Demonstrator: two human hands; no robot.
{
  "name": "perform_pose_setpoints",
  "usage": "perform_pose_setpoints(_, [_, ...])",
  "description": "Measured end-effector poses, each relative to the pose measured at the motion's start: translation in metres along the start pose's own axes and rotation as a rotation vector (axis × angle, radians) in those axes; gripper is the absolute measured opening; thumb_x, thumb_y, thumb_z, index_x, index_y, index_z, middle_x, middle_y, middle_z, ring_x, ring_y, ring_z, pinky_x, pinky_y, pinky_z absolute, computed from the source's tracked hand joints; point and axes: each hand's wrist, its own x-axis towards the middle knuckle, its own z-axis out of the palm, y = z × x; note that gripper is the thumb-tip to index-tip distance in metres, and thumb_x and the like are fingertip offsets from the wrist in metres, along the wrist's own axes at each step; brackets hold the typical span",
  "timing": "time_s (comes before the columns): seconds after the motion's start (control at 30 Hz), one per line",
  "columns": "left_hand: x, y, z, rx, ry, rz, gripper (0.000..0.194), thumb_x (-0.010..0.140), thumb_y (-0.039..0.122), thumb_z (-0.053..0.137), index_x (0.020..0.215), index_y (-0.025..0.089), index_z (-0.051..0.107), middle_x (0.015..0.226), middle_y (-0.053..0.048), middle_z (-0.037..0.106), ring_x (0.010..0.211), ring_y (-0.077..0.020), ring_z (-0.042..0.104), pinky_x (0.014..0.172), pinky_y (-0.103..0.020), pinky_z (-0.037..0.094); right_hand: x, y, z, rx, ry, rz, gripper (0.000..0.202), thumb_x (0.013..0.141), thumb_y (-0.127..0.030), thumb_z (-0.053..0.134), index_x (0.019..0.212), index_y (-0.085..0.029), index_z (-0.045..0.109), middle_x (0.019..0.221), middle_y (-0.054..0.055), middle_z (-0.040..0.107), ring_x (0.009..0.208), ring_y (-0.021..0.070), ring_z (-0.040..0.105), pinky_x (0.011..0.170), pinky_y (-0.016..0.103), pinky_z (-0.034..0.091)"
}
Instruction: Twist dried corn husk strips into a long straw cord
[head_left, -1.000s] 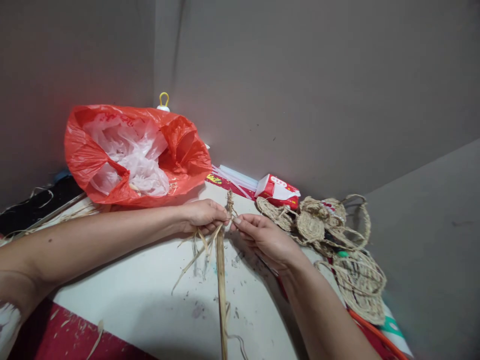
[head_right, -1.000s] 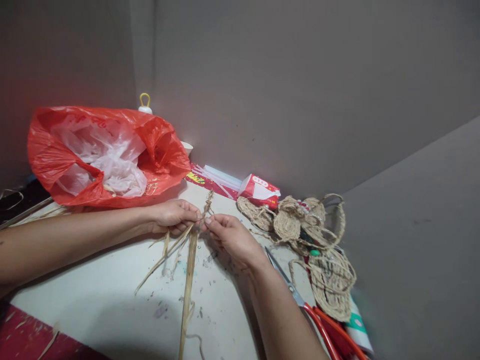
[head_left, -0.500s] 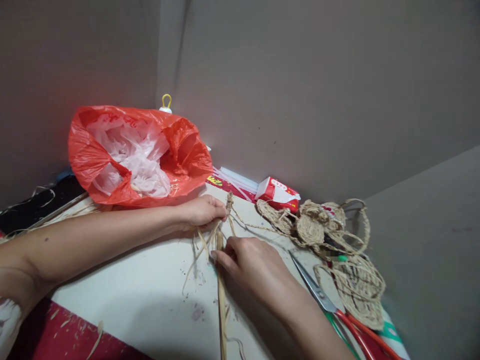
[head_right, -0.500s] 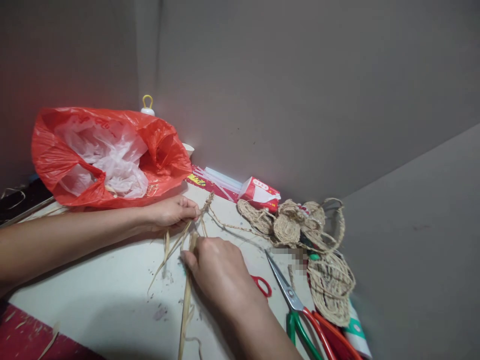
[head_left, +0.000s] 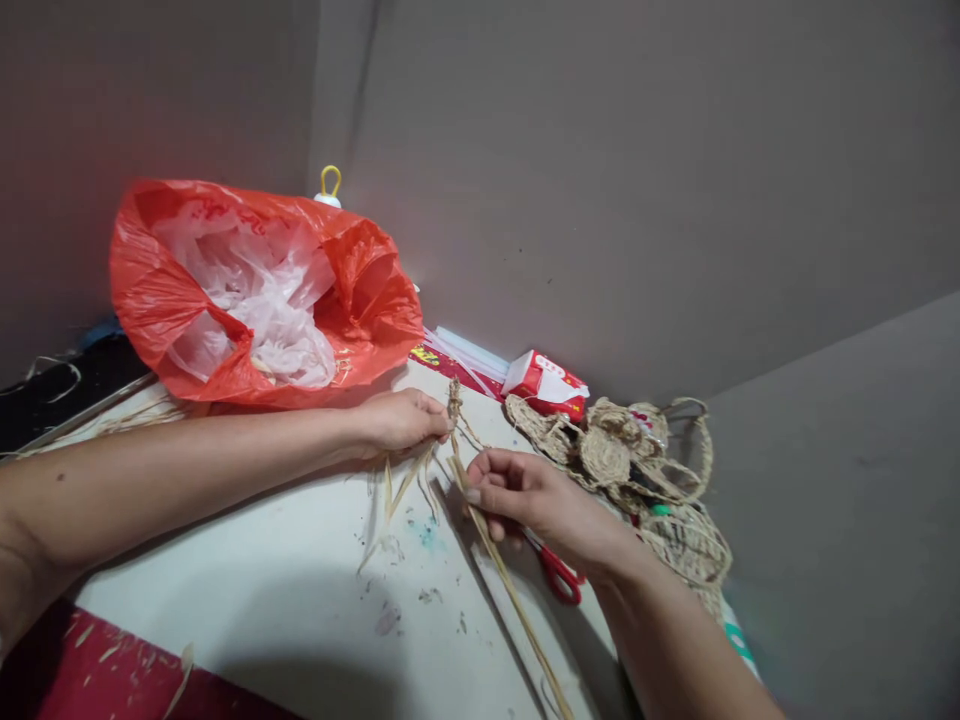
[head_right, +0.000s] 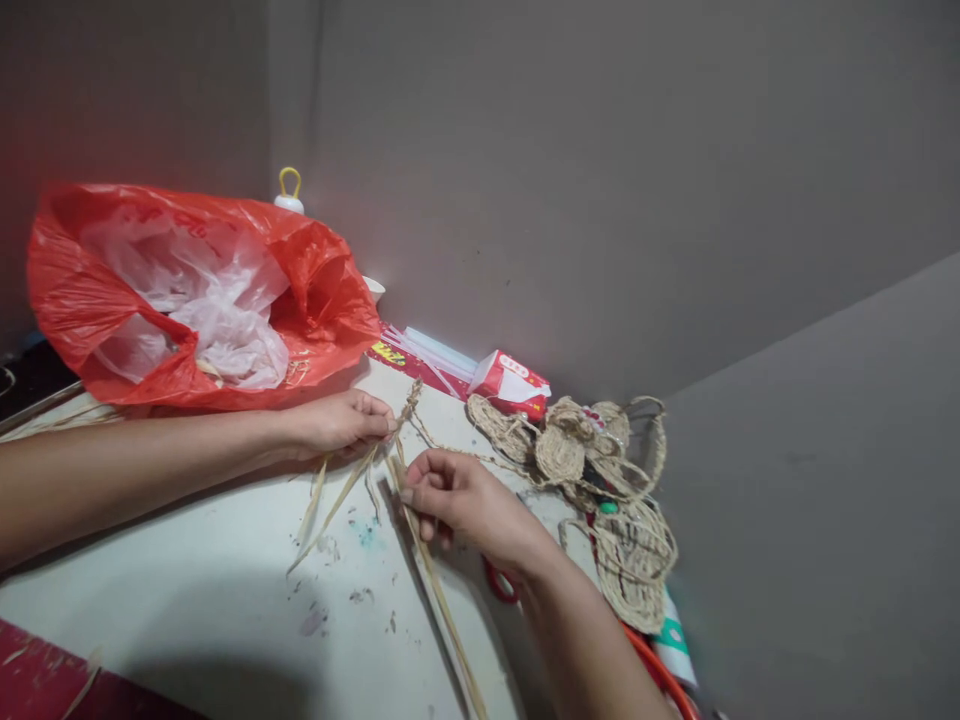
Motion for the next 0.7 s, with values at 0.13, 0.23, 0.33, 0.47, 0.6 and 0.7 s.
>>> perform_pose_setpoints(0.13, [0.0,-0.002,0.001,0.065,0.012,-0.01,0.025,0.081,0.028,0.052,0.059,0.017,0.047,0.043,0.007,0.037,0.038,-0.0058,0.029,0.038,-0.019,0.021,-0.014,0.014,0.005,0.269,0.08,-0.019,0.03,0.065,-0.036,0.077,0.078,-0.017,0.058,0.047,-0.007,0.052,0.035,0.0045,0.039,0.036,0.016,0.026])
perform_pose_setpoints(0.23, [-0.001,-0.005,0.003,0.037,0.022,0.012,0.025,0.081,0.025,0.052,0.058,0.015,0.048,0.049,0.005,0.044,0.043,-0.0046,0.036,0.043,-0.016,0.028,-0.012,0.031,0.018,0.402,0.128,-0.085,0.032,0.066,-0.038,0.077,0.07,-0.017,0.054,0.041,-0.007,0.05,0.033,0.0034,0.036,0.036,0.016,0.023])
perform_pose_setpoints(0.33, [0.0,-0.009,0.006,-0.108,-0.034,-0.044,0.024,0.083,0.024,0.049,0.061,0.015,0.046,0.053,0.003,0.051,0.049,-0.0064,0.049,0.051,-0.017,0.04,-0.004,0.043,0.029,0.454,0.125,-0.11,0.036,0.069,-0.043,0.075,0.067,-0.017,0.051,0.043,-0.004,0.054,0.033,0.0044,0.039,0.036,0.016,0.028])
perform_pose_setpoints(0.47, [0.002,-0.014,0.011,-0.177,-0.088,-0.124,0.018,0.085,0.029,0.048,0.072,0.016,0.045,0.058,0.002,0.054,0.05,-0.0099,0.057,0.046,-0.019,0.042,0.001,0.042,0.034,0.446,0.135,-0.163,0.034,0.07,-0.042,0.074,0.072,-0.016,0.052,0.048,-0.003,0.057,0.036,0.0053,0.043,0.036,0.015,0.033])
perform_pose_setpoints(0.6, [0.003,-0.019,0.018,-0.104,-0.044,-0.063,0.02,0.086,0.033,0.045,0.073,0.017,0.045,0.059,0.003,0.054,0.043,-0.0074,0.051,0.039,-0.015,0.034,0.006,0.038,0.04,0.44,0.171,-0.206,0.034,0.069,-0.042,0.075,0.079,-0.016,0.055,0.049,-0.004,0.056,0.037,0.0058,0.043,0.035,0.015,0.033])
perform_pose_setpoints(0.7, [0.0,-0.023,0.023,-0.06,0.041,0.011,0.025,0.085,0.037,0.047,0.069,0.018,0.043,0.05,0.006,0.048,0.038,-0.006,0.04,0.038,-0.016,0.029,0.012,0.037,0.049,0.373,0.219,-0.213,0.032,0.071,-0.043,0.071,0.075,-0.016,0.054,0.047,-0.005,0.056,0.036,0.0059,0.042,0.035,0.015,0.032])
